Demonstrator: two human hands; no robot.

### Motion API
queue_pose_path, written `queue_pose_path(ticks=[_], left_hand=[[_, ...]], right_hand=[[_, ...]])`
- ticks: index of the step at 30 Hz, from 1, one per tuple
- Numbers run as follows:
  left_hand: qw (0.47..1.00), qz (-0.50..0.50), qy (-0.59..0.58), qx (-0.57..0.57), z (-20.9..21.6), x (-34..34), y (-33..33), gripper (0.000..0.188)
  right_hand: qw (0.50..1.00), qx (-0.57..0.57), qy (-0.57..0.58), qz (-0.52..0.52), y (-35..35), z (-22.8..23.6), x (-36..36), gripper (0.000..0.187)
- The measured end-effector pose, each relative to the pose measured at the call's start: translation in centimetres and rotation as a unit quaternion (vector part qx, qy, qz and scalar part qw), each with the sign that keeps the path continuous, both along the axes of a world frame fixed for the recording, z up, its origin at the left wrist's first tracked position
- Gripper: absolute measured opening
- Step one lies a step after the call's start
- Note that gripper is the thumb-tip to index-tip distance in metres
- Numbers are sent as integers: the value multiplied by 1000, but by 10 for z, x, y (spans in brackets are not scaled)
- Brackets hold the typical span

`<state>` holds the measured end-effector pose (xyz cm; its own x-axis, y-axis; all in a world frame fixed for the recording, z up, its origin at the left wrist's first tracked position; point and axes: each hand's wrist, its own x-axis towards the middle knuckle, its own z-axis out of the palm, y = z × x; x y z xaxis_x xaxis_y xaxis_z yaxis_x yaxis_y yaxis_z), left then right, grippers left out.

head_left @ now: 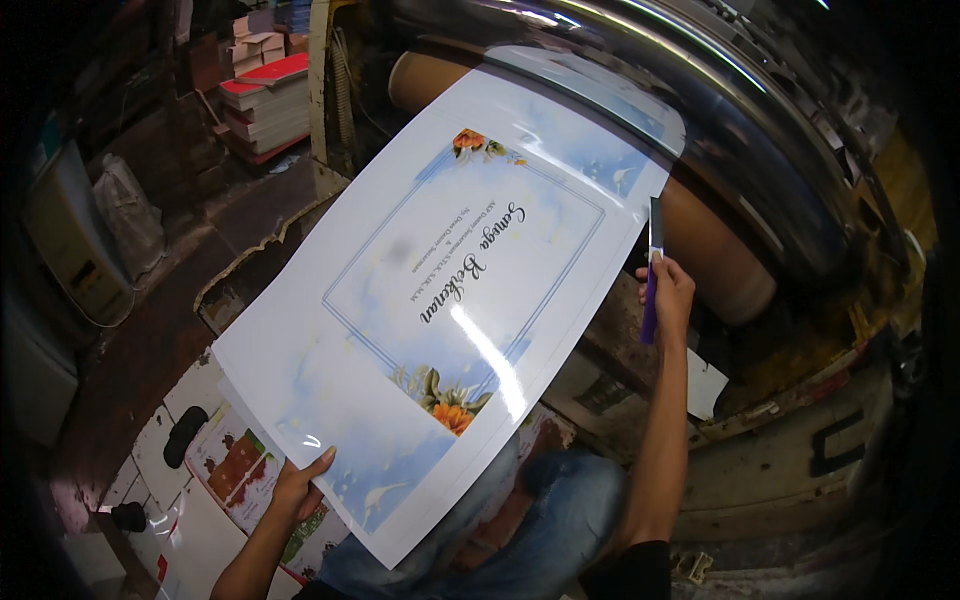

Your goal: The person pulls laminated printed sheets from a laminating machine, cuts them apart using a utility knife, and stacks them.

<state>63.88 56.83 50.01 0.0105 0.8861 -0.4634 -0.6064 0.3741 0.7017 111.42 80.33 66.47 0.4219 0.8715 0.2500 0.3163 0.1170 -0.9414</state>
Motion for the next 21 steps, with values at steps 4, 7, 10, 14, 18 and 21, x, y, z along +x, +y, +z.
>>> queue_pose_path(ticks=[4,7,10,14,18,21], left_hand=[[1000,1,4,-3,1,6,2,61],[1000,-12,-6,12,1,4,6,64],[1000,-15,-3,-3,1,8,11,65],[1000,5,14,-12,17,17,17,66],[999,-8,19,-30,26,19,21,65],[997,9,30,-70,29,31,23,64]], right_hand=[[999,-10,-17,25,37,2,27,31],[998,-29,-34,32,50,-11,35,29],[998,-16,-24,52,56,-18,31,28],[997,-10,-40,64,57,-6,33,21],[865,254,-417,-117,68,26,37,26],[827,258,-496,-54,99,44,51,38]])
